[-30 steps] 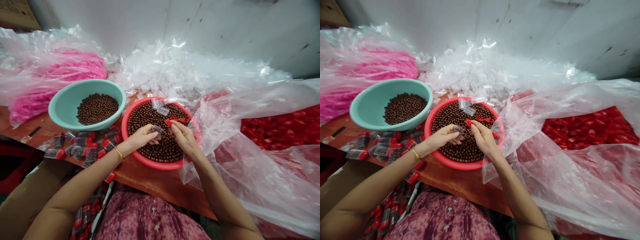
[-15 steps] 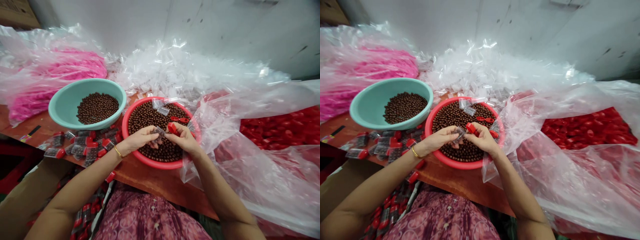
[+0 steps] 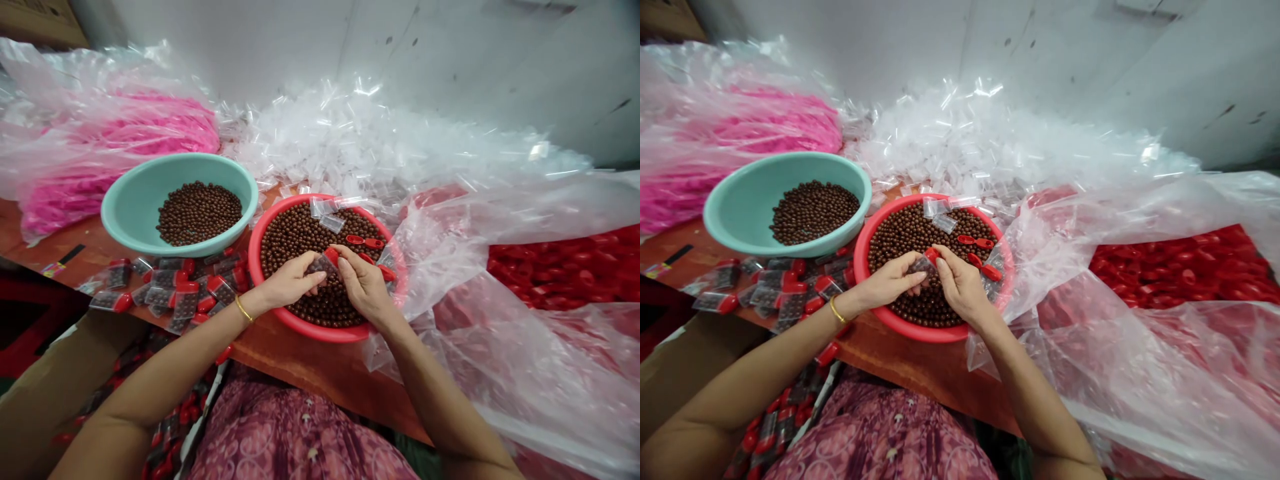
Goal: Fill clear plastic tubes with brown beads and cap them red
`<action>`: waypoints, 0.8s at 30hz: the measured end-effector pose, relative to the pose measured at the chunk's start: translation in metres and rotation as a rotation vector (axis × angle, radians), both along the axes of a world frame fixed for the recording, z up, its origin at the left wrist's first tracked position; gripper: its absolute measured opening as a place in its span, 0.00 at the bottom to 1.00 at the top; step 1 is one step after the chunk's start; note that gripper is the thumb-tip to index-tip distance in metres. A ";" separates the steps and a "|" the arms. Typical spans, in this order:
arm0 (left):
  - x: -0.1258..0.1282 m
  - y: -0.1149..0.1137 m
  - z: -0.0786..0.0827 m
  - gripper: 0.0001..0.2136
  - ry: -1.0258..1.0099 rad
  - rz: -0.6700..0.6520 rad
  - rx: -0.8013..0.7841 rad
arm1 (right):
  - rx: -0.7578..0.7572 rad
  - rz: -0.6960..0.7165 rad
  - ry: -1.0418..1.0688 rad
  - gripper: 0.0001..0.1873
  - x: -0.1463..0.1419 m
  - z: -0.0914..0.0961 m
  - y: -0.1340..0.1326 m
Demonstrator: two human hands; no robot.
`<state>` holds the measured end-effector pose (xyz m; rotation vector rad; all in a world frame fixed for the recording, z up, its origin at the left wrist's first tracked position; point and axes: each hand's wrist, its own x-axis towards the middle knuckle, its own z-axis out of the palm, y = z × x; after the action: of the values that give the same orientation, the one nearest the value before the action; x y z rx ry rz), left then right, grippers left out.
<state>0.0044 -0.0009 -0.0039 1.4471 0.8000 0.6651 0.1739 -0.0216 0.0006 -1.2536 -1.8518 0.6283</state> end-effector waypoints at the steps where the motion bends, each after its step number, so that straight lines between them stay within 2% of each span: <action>1: 0.000 0.000 0.000 0.04 0.021 0.000 0.018 | 0.009 0.004 -0.015 0.20 0.000 -0.001 0.000; 8: 0.000 0.000 -0.006 0.08 0.191 0.067 0.293 | 0.092 0.005 -0.072 0.20 0.000 -0.009 -0.005; 13: 0.000 0.000 -0.005 0.07 0.262 0.091 0.310 | 0.205 -0.038 -0.275 0.24 -0.003 -0.012 -0.007; 17: 0.002 0.002 -0.002 0.09 0.371 0.163 0.312 | 0.158 -0.011 -0.402 0.28 0.002 -0.003 0.002; 20: 0.003 0.001 0.003 0.07 0.439 0.165 0.373 | 0.090 -0.091 -0.305 0.30 0.003 0.006 0.013; 22: 0.004 -0.001 0.007 0.06 0.489 0.104 0.421 | 0.067 -0.179 -0.120 0.32 -0.002 0.009 0.020; 24: 0.005 -0.004 0.010 0.06 0.522 0.033 0.444 | 0.000 -0.203 0.103 0.35 -0.011 0.007 0.028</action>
<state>0.0095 -0.0044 0.0064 2.0625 1.1251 0.5103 0.1631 0.0059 0.0080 -1.3628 -1.6164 0.5704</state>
